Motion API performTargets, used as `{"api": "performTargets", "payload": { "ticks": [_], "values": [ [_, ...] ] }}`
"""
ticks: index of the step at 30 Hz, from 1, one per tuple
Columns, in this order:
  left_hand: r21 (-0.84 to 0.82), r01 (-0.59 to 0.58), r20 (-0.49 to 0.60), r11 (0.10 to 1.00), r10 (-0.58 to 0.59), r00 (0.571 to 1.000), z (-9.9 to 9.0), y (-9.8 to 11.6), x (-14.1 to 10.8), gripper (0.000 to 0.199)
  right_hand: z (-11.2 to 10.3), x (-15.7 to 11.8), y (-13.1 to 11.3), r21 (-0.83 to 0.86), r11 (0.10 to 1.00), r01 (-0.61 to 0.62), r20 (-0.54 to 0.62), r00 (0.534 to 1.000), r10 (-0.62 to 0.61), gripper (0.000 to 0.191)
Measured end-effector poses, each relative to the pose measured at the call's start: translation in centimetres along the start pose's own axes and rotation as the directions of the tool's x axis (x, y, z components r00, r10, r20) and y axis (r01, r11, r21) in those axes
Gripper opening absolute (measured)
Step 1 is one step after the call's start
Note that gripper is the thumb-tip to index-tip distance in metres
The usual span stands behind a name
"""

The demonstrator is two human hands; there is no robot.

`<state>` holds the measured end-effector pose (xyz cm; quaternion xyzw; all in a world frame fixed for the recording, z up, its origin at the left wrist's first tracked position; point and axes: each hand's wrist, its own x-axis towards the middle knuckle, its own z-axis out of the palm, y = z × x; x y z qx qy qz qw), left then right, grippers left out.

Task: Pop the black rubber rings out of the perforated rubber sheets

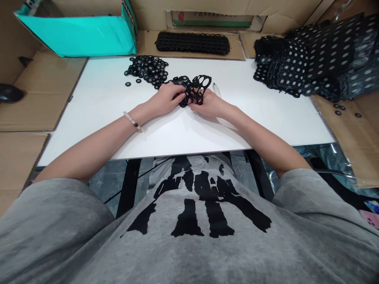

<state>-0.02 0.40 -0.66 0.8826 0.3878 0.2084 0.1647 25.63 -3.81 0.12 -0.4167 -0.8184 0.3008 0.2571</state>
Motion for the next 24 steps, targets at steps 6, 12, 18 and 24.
{"api": "performTargets", "payload": {
  "ticks": [6, 12, 18, 24],
  "values": [
    [0.029, 0.018, 0.018, 0.999, -0.019, 1.0, 0.0, 0.0, 0.0, 0.041, 0.4, 0.2, 1.2, -0.005, 0.997, 0.08, -0.005, 0.997, -0.08, 0.021],
    [0.036, 0.006, 0.011, 0.999, -0.006, 1.0, 0.1, -0.1, 0.0, 0.038, 0.4, 0.2, 1.3, -0.022, 0.997, 0.071, 0.001, 0.997, -0.071, 0.018],
    [0.047, 0.022, 0.011, 0.999, -0.023, 1.0, 0.0, 0.2, 0.0, 0.035, 0.3, 0.2, 1.1, -0.017, 0.998, 0.053, 0.005, 0.999, -0.053, 0.018],
    [0.044, -0.009, 0.0, 0.999, 0.009, 1.0, 0.1, 0.0, 0.0, 0.038, 0.3, 0.3, 1.3, -0.005, 0.998, 0.057, 0.002, 0.998, -0.056, 0.018]
  ]
}}
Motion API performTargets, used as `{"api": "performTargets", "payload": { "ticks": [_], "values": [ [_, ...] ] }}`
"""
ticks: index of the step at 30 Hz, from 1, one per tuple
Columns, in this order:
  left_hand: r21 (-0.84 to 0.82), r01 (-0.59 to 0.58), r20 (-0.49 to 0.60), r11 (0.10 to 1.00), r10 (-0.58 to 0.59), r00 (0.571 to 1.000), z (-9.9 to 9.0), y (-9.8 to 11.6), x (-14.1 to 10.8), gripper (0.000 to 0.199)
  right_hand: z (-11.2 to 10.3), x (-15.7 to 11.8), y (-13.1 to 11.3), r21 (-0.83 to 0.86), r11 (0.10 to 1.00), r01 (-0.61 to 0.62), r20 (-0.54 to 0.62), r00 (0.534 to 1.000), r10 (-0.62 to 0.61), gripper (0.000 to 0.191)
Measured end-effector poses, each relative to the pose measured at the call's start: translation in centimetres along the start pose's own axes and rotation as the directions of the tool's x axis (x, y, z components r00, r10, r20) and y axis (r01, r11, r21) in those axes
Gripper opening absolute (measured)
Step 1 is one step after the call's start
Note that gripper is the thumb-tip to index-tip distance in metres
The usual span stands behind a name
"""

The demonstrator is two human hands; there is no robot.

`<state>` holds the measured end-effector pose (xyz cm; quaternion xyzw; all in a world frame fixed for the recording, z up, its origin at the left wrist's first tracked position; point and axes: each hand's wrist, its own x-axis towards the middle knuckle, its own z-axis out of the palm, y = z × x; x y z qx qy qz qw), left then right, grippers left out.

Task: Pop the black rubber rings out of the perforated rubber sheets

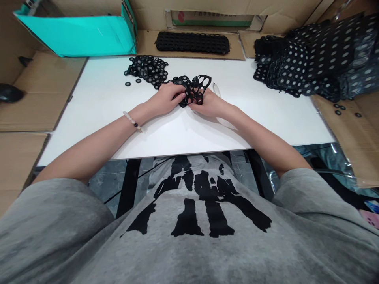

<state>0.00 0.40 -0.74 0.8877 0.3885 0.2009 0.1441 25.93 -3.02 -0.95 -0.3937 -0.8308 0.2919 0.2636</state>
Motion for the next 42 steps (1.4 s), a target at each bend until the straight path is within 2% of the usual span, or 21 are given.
{"api": "performTargets", "payload": {
  "ticks": [11, 19, 25, 36, 42],
  "values": [
    [0.0, -0.005, 0.011, 1.0, 0.005, 1.0, 0.1, -0.2, 0.0, 0.04, 0.0, -0.1, -0.5, 0.075, 0.997, -0.02, -0.033, 0.999, 0.023, 0.015],
    [-0.009, -0.032, 0.005, 0.999, 0.032, 0.999, 0.3, -0.7, 0.1, 0.038, 0.2, -0.1, -1.3, 0.206, 0.973, -0.105, -0.049, 0.992, 0.118, 0.015],
    [-0.024, -0.04, -0.003, 0.999, 0.04, 0.999, 0.4, -0.9, 0.1, 0.038, 0.1, -0.2, -1.2, 0.191, 0.976, -0.104, -0.036, 0.993, 0.113, 0.017],
    [-0.026, -0.018, -0.012, 1.0, 0.017, 1.0, 0.0, 0.3, 0.0, 0.041, -0.1, -0.1, -1.3, 0.062, 0.997, -0.04, -0.027, 0.999, 0.041, 0.021],
    [-0.01, 0.011, 0.015, 1.0, -0.011, 1.0, -0.2, 0.4, 0.0, 0.04, -0.2, -0.1, -1.0, 0.029, 0.999, -0.028, -0.017, 0.999, 0.029, 0.019]
  ]
}}
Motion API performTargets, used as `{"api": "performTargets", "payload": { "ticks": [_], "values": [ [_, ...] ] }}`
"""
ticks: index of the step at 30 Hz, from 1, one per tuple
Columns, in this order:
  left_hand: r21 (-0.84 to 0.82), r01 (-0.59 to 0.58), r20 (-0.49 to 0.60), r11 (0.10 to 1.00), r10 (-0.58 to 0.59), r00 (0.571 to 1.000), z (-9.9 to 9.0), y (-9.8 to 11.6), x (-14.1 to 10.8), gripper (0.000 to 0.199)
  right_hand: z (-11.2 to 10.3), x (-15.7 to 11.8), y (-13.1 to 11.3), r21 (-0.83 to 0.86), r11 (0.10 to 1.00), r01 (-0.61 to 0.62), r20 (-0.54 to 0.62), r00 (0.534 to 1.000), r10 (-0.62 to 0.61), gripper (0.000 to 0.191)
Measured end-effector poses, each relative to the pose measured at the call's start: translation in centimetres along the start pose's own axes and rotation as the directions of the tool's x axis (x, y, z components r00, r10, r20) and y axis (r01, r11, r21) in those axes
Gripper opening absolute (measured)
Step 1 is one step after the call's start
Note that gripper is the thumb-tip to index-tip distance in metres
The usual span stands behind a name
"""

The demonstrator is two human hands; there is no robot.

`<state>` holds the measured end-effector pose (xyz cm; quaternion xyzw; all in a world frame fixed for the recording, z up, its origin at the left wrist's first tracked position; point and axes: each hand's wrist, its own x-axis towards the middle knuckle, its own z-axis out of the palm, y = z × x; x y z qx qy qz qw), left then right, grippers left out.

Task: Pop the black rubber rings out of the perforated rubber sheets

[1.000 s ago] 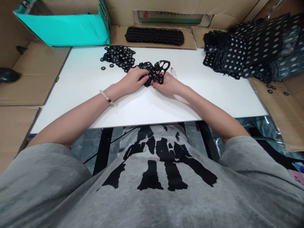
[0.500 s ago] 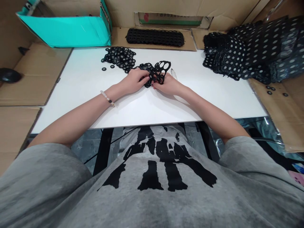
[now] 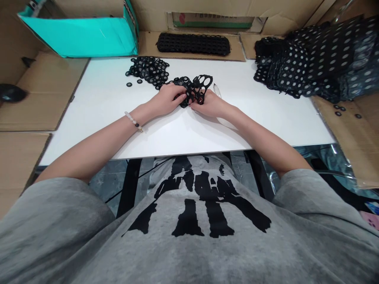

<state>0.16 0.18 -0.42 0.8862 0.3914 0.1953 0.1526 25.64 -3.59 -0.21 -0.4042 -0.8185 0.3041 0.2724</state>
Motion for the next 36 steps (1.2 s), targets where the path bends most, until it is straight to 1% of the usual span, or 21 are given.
{"api": "performTargets", "payload": {
  "ticks": [7, 11, 23, 28, 36],
  "values": [
    [0.011, 0.012, 0.001, 1.0, -0.012, 1.0, 0.18, -0.52, 0.09, 0.041, -0.14, -0.04, 0.06, 0.013, 1.0, -0.021, 0.008, 1.0, 0.02, 0.02],
    [0.004, -0.005, -0.01, 1.0, 0.005, 1.0, 0.22, -0.7, 0.13, 0.04, -0.2, -0.06, -0.01, 0.023, 1.0, -0.016, 0.003, 1.0, 0.016, 0.022],
    [-0.015, 0.005, -0.008, 1.0, -0.005, 1.0, 0.15, -0.5, 0.14, 0.041, -0.11, 0.01, -0.46, -0.007, 1.0, -0.03, 0.001, 1.0, 0.03, 0.024],
    [-0.018, 0.018, -0.003, 1.0, -0.018, 1.0, 0.12, -0.59, 0.1, 0.041, -0.11, -0.1, -0.29, -0.002, 1.0, -0.006, -0.005, 1.0, 0.006, 0.025],
    [-0.023, -0.005, -0.024, 1.0, 0.005, 1.0, 0.09, -0.45, 0.07, 0.042, -0.14, -0.03, 0.06, -0.002, 1.0, 0.005, 0.004, 1.0, -0.005, 0.018]
  ]
}}
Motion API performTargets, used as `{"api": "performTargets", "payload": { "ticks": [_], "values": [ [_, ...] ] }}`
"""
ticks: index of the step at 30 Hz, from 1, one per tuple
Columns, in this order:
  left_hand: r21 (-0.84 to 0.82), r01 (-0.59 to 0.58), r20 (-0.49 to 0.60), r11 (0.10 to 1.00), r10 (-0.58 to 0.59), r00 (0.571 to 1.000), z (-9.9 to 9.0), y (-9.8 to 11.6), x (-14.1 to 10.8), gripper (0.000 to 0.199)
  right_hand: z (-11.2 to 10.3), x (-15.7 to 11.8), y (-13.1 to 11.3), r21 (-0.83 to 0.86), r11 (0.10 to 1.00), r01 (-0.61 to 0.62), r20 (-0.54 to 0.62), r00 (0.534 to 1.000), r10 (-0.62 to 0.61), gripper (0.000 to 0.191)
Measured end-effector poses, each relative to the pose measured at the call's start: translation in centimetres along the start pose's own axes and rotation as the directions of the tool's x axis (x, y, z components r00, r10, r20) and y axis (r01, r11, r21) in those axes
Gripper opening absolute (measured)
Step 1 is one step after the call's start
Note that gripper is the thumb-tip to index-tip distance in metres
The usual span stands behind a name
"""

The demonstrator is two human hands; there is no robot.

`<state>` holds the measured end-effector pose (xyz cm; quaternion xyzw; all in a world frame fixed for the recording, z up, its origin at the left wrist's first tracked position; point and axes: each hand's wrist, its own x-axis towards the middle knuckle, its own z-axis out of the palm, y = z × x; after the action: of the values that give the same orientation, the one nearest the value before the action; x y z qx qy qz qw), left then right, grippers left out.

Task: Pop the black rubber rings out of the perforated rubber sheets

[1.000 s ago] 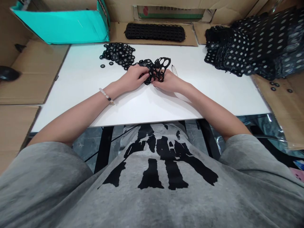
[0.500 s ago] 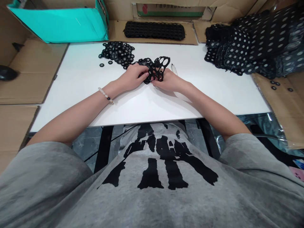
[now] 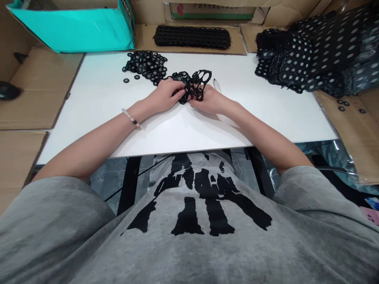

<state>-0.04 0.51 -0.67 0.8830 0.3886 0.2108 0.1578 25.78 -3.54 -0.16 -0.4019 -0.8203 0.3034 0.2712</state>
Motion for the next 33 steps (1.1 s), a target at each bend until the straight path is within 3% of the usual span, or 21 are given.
{"api": "performTargets", "payload": {
  "ticks": [24, 33],
  "values": [
    [0.004, 0.001, 0.034, 1.0, -0.001, 0.999, -0.2, 0.2, 0.2, 0.041, -0.5, -0.3, -0.9, -0.102, 0.994, -0.025, 0.041, 0.999, 0.029, 0.022],
    [-0.012, -0.01, 0.002, 1.0, 0.01, 1.0, -0.1, 0.1, 0.4, 0.029, -0.6, -0.5, -1.0, -0.181, 0.983, -0.014, 0.051, 0.998, 0.023, 0.014]
  ]
}}
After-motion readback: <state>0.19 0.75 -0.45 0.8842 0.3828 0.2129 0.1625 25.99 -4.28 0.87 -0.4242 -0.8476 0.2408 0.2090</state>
